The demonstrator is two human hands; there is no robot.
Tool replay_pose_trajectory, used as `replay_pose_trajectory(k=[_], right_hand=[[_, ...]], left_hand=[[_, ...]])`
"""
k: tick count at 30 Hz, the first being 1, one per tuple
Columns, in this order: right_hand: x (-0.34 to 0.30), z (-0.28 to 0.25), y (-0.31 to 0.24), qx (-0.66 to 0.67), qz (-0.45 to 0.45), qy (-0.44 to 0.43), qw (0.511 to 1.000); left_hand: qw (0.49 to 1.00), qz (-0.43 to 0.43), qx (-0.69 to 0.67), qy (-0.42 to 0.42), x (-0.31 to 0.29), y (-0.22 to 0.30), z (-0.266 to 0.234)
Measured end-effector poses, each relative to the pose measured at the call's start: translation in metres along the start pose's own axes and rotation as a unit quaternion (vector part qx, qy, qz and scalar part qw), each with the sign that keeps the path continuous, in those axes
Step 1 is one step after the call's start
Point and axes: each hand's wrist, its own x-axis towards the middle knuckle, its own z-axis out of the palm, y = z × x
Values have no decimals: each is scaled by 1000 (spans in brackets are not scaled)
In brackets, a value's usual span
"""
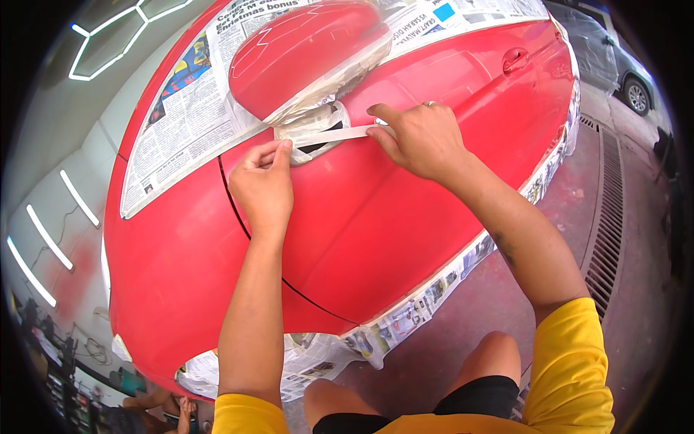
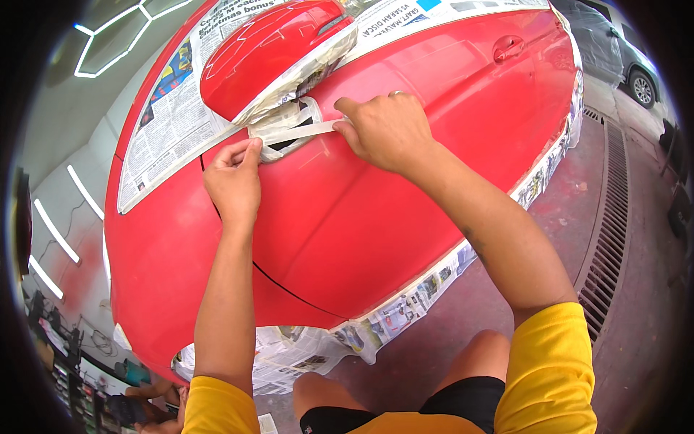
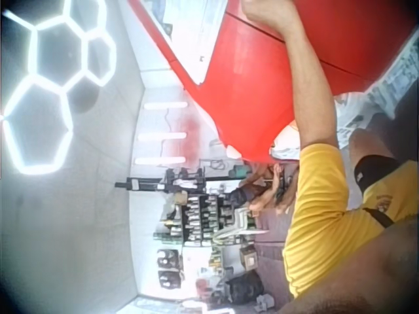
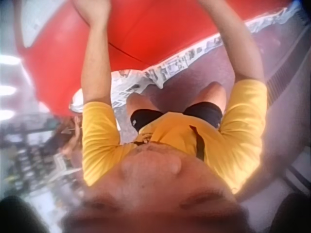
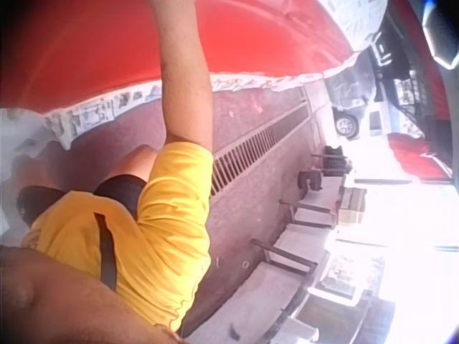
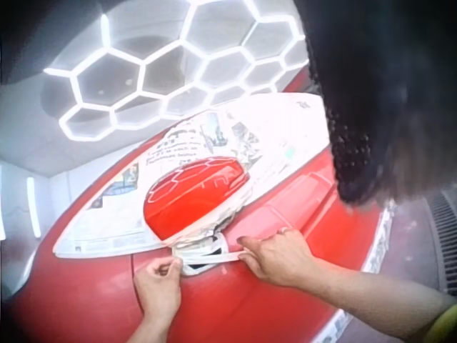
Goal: The person applies masking tape to a red car's side mirror and door area, securing newspaper over the mirror and along the door edge. They smooth the tape and newspaper to ensure coverage, preparing the surface for painting or detailing.
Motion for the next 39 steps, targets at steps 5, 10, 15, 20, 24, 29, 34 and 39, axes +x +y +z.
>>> replay_pose_trajectory(k=[5, 10, 15, 20, 24, 29, 34, 39], right_hand=[[6, -4, -4, -19, 11, -15, 1000], [14, 3, -12, -3, 5, -27, 1000], [31, 9, -9, -29, 19, -59, 998], [42, 10, -8, -31, 15, -68, 997], [52, 10, -13, -33, 11, -89, 995], [53, 6, -12, -20, 15, -96, 995], [46, -4, -17, 19, 62, -110, 992], [24, 3, -10, -21, 83, -22, 996]], left_hand=[[996, 51, 47, 52, -11, -13, -11], [861, 383, 335, -17, -40, -33, 6], [840, 335, 425, -46, -50, -37, 22], [754, 441, 487, 13, -50, -19, 31], [753, 435, 492, -39, -37, -11, 45], [696, 455, 549, -85, -26, 19, 55], [585, 453, 660, -130, -26, 26, 60], [524, 476, 692, -144, -22, 31, 76]])
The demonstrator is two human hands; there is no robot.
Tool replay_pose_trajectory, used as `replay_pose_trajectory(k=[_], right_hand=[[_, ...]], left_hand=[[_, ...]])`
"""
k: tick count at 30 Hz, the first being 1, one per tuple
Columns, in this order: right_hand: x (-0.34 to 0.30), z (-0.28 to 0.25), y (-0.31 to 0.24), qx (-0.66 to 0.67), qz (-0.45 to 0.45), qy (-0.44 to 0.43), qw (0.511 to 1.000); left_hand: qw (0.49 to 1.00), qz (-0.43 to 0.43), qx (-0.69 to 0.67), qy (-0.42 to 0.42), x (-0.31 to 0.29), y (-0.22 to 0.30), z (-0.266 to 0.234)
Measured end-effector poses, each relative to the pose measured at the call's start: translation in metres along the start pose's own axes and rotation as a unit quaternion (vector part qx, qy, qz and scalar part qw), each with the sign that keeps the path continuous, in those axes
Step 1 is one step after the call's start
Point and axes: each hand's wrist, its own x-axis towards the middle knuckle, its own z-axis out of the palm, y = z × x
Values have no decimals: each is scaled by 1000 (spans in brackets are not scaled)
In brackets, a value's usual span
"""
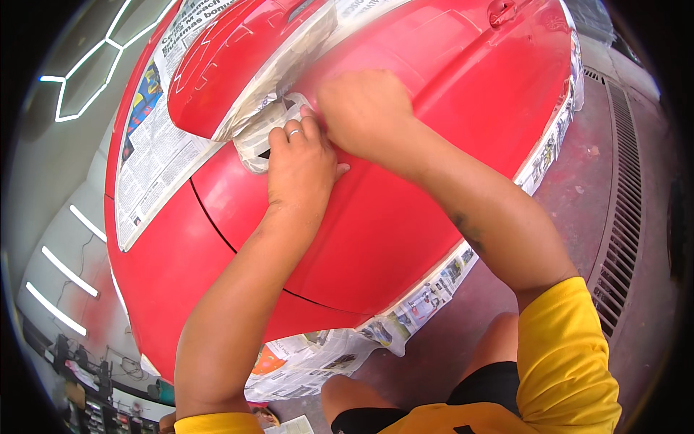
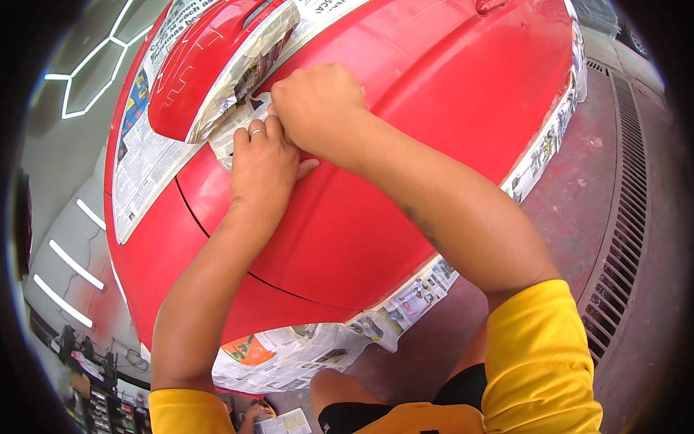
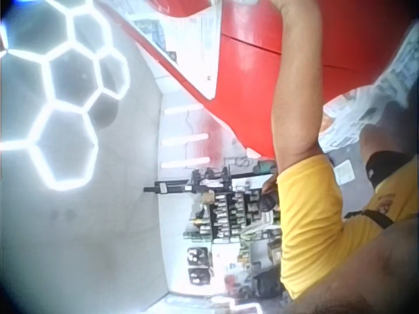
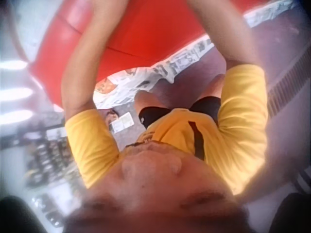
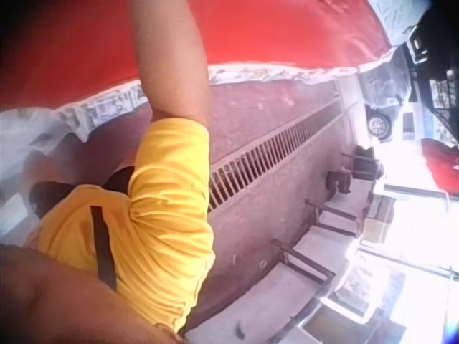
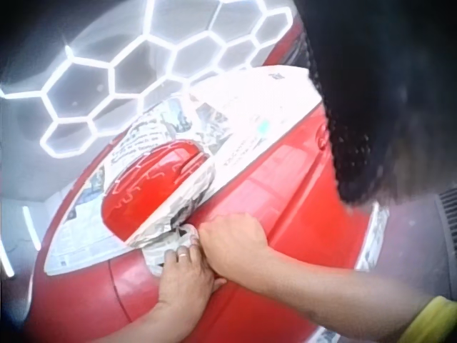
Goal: The person applies masking tape to a red car's side mirror and door area, securing newspaper over the mirror and along the door edge. They smooth the tape and newspaper to ensure coverage, preparing the surface for painting or detailing.
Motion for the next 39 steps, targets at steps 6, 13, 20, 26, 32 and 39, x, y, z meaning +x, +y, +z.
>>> replay_pose_trajectory(k=[6, 13, 20, 26, 32, 39], right_hand=[[-114, -62, 26, 152, 211, 120, 958], [-185, -21, 26, 495, 163, -141, 841], [-132, -48, -24, 347, -90, -151, 921], [-100, -58, -35, 345, -64, -152, 924], [-63, -27, 19, 157, -262, 34, 951], [-45, -11, 14, -6, -253, 23, 967]], left_hand=[[998, -9, -57, -26, -17, -6, -11], [712, -147, -677, -118, -98, -6, -42], [372, -201, -904, -69, -123, -14, -29], [422, -282, -861, 22, -135, -35, -5], [546, -378, -743, 86, -85, -50, 22], [615, -446, -644, 96, -72, -41, 23]])
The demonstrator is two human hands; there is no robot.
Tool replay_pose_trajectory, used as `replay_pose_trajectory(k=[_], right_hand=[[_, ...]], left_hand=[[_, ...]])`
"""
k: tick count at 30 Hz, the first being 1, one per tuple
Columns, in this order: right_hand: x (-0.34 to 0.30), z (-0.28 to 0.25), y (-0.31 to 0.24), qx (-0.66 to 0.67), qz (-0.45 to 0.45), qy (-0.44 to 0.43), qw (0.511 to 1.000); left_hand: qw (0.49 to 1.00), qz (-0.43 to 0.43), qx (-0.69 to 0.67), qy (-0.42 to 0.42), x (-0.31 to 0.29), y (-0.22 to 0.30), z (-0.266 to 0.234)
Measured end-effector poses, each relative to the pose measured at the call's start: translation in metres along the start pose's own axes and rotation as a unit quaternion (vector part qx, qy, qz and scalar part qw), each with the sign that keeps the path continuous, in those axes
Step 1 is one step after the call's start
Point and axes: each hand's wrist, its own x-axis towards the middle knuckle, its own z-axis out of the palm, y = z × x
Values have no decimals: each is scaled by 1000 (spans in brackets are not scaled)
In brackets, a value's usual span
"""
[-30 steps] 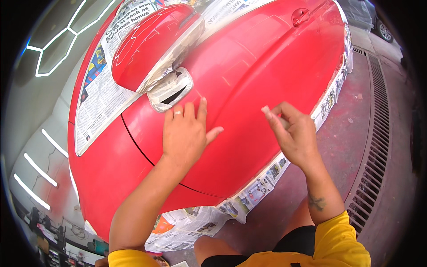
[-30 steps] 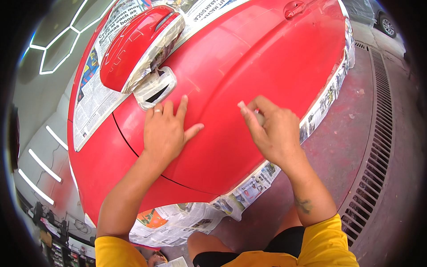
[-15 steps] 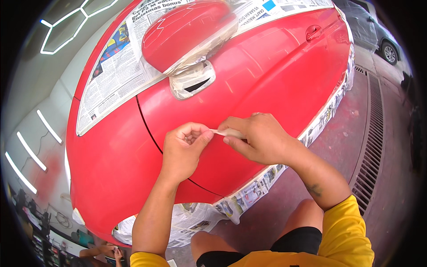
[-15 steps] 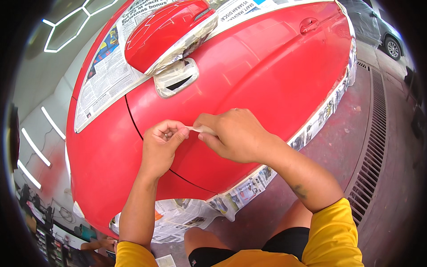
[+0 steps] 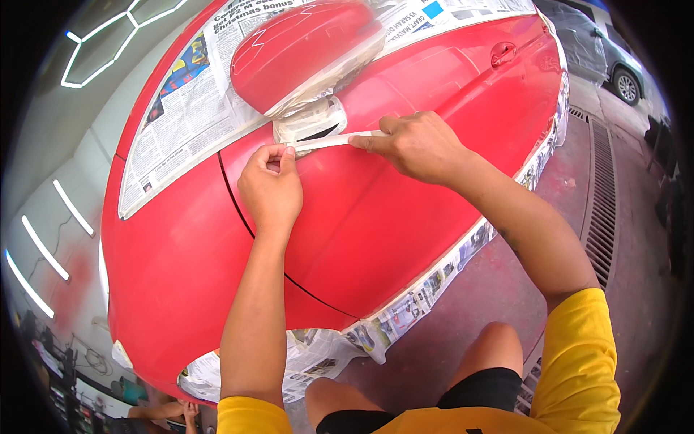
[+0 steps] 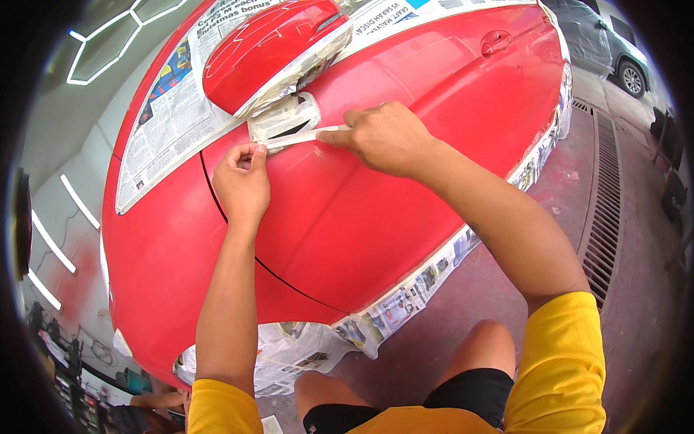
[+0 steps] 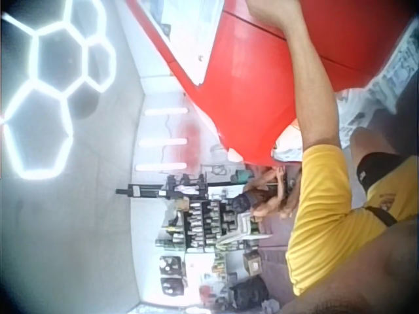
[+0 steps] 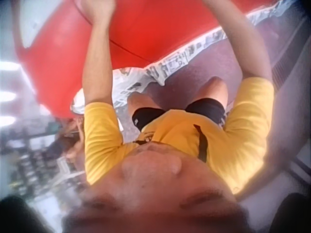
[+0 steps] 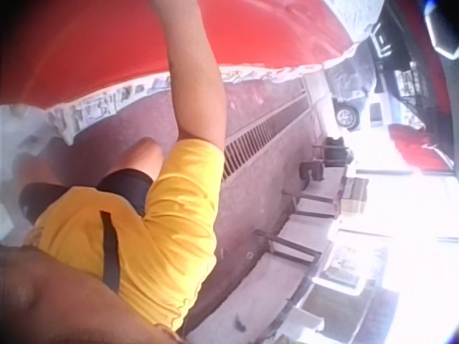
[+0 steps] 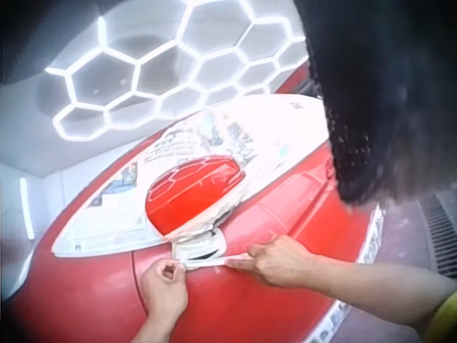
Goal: The person applies masking tape to a red car's side mirror and door area, securing newspaper over the mirror and along the door edge. They smooth the tape and newspaper to ensure coverage, preparing the surface for painting or detailing.
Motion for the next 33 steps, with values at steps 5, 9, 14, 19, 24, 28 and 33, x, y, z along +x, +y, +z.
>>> replay_pose_trajectory(k=[5, 9, 14, 19, 24, 28, 33], right_hand=[[7, 1, 0, -9, 19, -15, 1000], [14, -4, 0, -10, 33, -57, 998], [18, -4, 1, -9, 45, -91, 995], [18, 4, 4, -6, 39, -68, 997], [19, 9, 6, -2, 14, -30, 999], [-5, 29, 35, 10, -64, 100, 993], [-3, 28, 28, -83, -58, 87, 991]], left_hand=[[999, 5, 28, 16, -1, 5, -2], [999, 10, 39, 25, 0, 1, 0], [998, -11, 57, 26, 0, 5, 1], [996, -7, 81, 36, 3, 3, 3], [921, 279, 203, 181, -9, -29, -2], [879, 316, 356, 15, -41, -21, 27], [875, 219, 429, -54, -43, -23, 35]])
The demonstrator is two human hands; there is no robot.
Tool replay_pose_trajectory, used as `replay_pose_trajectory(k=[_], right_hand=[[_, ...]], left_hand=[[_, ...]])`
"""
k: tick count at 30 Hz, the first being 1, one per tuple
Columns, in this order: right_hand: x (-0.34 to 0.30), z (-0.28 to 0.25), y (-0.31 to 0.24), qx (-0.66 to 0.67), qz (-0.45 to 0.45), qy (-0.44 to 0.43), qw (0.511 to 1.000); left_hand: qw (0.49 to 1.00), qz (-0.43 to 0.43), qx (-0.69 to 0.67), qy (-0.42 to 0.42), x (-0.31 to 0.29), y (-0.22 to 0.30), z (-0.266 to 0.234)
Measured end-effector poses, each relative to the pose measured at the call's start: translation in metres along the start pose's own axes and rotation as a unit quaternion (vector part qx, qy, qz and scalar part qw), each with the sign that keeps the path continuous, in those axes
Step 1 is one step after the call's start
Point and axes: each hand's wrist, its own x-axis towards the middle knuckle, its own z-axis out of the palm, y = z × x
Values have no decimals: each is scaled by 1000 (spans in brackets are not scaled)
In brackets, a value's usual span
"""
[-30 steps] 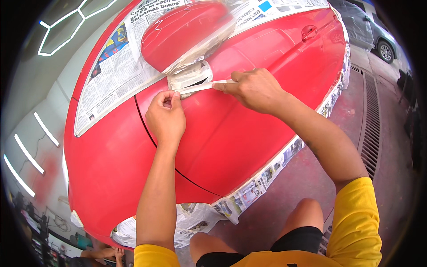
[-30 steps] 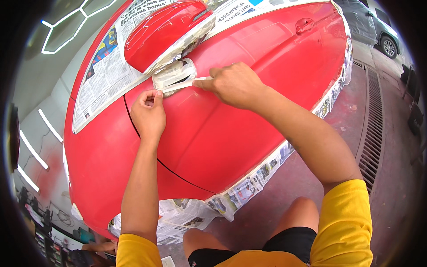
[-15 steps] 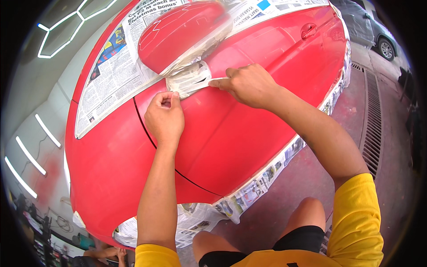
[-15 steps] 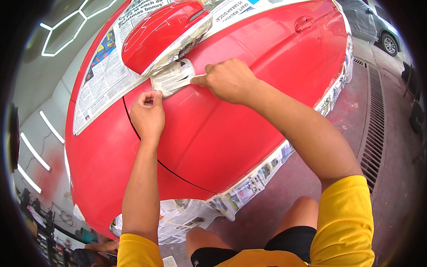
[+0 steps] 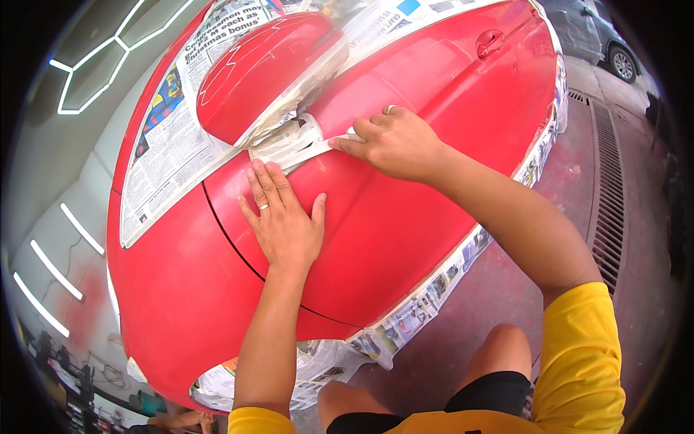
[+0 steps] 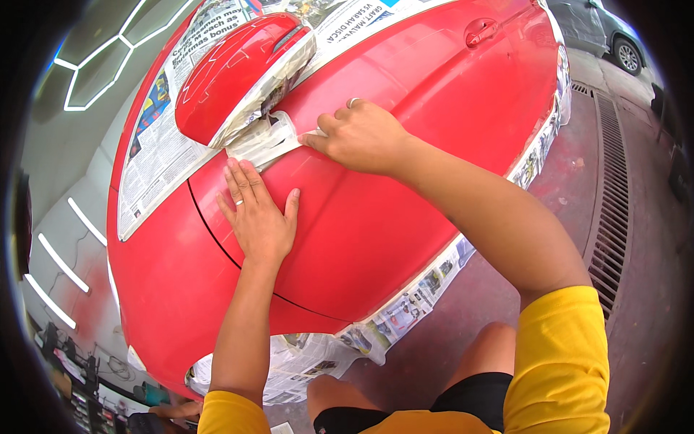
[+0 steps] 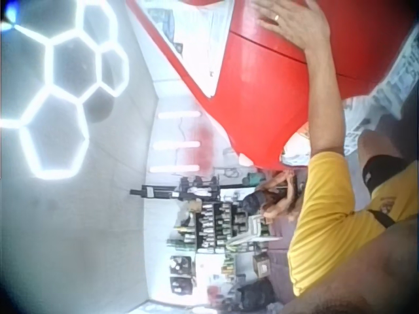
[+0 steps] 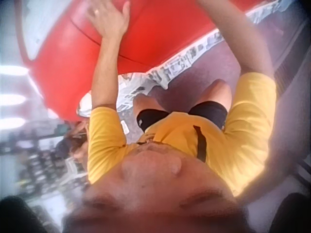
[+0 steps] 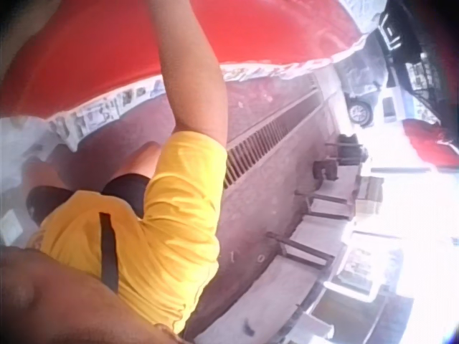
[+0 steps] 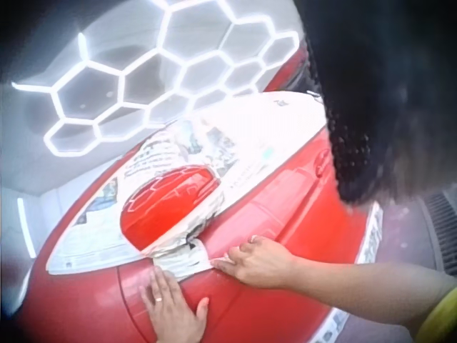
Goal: The person applies masking tape to a red car's side mirror and door area, securing newspaper over the mirror and along the door edge. They smooth the tape and newspaper to ensure coverage, preparing the surface for painting or detailing.
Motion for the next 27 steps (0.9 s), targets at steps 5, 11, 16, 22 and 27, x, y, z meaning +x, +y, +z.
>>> replay_pose_trajectory(k=[5, 11, 16, 22, 27], right_hand=[[16, 1, -8, -57, 30, -82, 995], [20, 6, -3, -41, 36, -83, 995], [23, 9, -2, -15, 44, -82, 996], [13, 11, 1, 3, 63, -60, 996], [-60, -31, -61, 145, 323, 7, 935]], left_hand=[[1000, 11, 16, 12, 1, -2, 3], [998, 49, 21, 29, 3, 20, 4], [991, 94, 62, 77, 26, 31, 15], [986, 81, 117, 89, 37, 47, 27], [989, 68, 115, 68, 35, 45, 25]])
